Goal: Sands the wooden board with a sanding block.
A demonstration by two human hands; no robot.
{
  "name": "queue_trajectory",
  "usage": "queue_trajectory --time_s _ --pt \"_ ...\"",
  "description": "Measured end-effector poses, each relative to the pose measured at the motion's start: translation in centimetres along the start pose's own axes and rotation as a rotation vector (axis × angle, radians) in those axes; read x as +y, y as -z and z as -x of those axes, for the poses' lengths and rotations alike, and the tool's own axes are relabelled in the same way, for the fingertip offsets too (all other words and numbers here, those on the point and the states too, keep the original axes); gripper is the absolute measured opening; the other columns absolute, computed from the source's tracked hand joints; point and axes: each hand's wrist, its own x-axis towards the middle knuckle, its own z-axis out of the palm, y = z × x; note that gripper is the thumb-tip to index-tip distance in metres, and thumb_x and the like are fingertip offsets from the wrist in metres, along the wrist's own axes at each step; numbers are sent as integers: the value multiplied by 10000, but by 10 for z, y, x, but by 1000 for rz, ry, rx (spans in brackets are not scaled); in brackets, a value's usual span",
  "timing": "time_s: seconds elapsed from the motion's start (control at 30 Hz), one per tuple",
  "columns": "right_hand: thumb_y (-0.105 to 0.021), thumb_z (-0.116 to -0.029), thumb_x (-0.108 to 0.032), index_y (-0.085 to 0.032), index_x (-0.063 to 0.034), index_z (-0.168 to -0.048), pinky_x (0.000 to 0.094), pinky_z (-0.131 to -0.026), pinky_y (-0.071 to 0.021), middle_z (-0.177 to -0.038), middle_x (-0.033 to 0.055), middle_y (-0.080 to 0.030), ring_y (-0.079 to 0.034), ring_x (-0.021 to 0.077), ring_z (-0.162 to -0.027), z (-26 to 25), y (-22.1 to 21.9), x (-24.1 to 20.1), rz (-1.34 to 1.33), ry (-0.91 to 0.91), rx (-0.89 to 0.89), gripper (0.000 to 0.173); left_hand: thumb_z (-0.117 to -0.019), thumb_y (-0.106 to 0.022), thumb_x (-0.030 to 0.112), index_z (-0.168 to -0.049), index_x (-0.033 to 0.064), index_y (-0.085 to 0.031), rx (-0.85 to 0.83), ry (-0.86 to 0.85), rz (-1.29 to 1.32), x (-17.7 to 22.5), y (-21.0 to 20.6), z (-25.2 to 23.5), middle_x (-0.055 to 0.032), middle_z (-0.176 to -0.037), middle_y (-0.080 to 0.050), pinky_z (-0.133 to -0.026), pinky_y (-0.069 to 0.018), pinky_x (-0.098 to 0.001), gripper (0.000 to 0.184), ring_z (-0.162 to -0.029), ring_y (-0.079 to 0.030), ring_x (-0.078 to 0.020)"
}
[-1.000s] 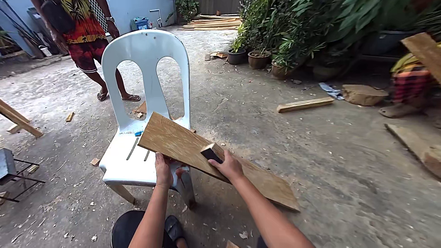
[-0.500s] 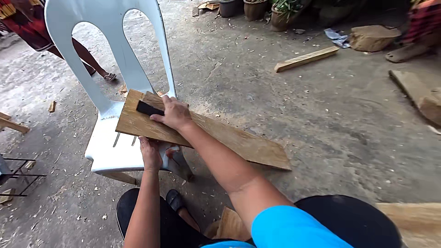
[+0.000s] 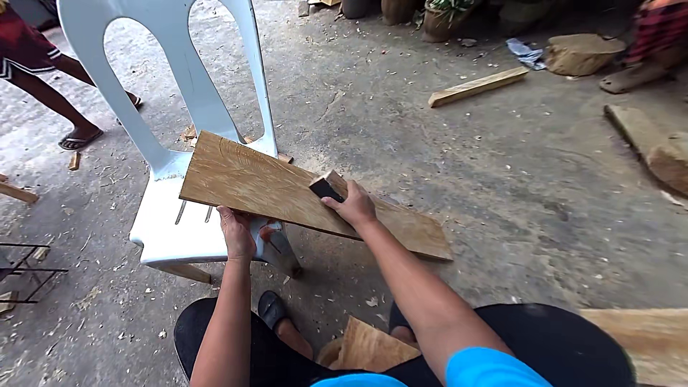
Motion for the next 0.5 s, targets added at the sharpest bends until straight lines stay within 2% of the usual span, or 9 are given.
queue_trajectory --time_s 0.1,0.2,0.27,0.37,0.43,0.5 --pt "-780 -807 -642 -599 32 -1324 673 -955 -490 -1210 294 -665 -647 474 -1139 -9 -5 -95 -58 251 -14 868 -1075 18 467 -1426 88 -383 -20 2 -14 -1 4 0 -80 -1262 -607 -993 -525 -385 654 -1138 -624 -155" --pt "-755 -824 -661 -591 -20 -1365 655 -995 -465 -1268 258 -650 -625 437 -1187 -15 -1 -194 -63 402 -85 854 -1076 16 469 -1410 96 -402 -11 5 -15 -1 5 -2 -74 -1230 -624 -962 -540 -382 652 -1106 -638 -157" --pt "-727 -854 -659 -544 -58 -1437 627 -1027 -442 -1337 227 -625 -591 398 -1257 -16 5 -229 -30 438 -138 857 -1076 13 473 -1424 100 -394 -6 6 -20 0 5 -3 -66 -1245 -625 -969 -541 -382 652 -1120 -638 -151" --pt "-726 -877 -623 -514 -61 -1469 617 -1012 -457 -1343 230 -618 -592 401 -1253 -22 9 -222 -18 396 -164 844 -1075 24 459 -1414 100 -379 -22 2 -15 0 7 -2 -61 -1224 -623 -956 -542 -378 638 -1098 -641 -148" --pt "-726 -885 -611 -518 -52 -1452 638 -994 -467 -1309 244 -635 -614 422 -1220 -28 12 -188 -24 299 -160 823 -1074 23 463 -1389 125 -391 -21 0 -1 0 6 -2 -39 -1186 -642 -941 -551 -365 620 -1070 -654 -136" --pt "-737 -881 -602 -514 -28 -1452 676 -1008 -451 -1317 281 -624 -609 458 -1222 -35 10 -134 -48 180 -137 840 -1074 27 468 -1402 110 -379 -9 5 -4 0 5 -3 -56 -1177 -642 -931 -553 -380 634 -1051 -659 -153"
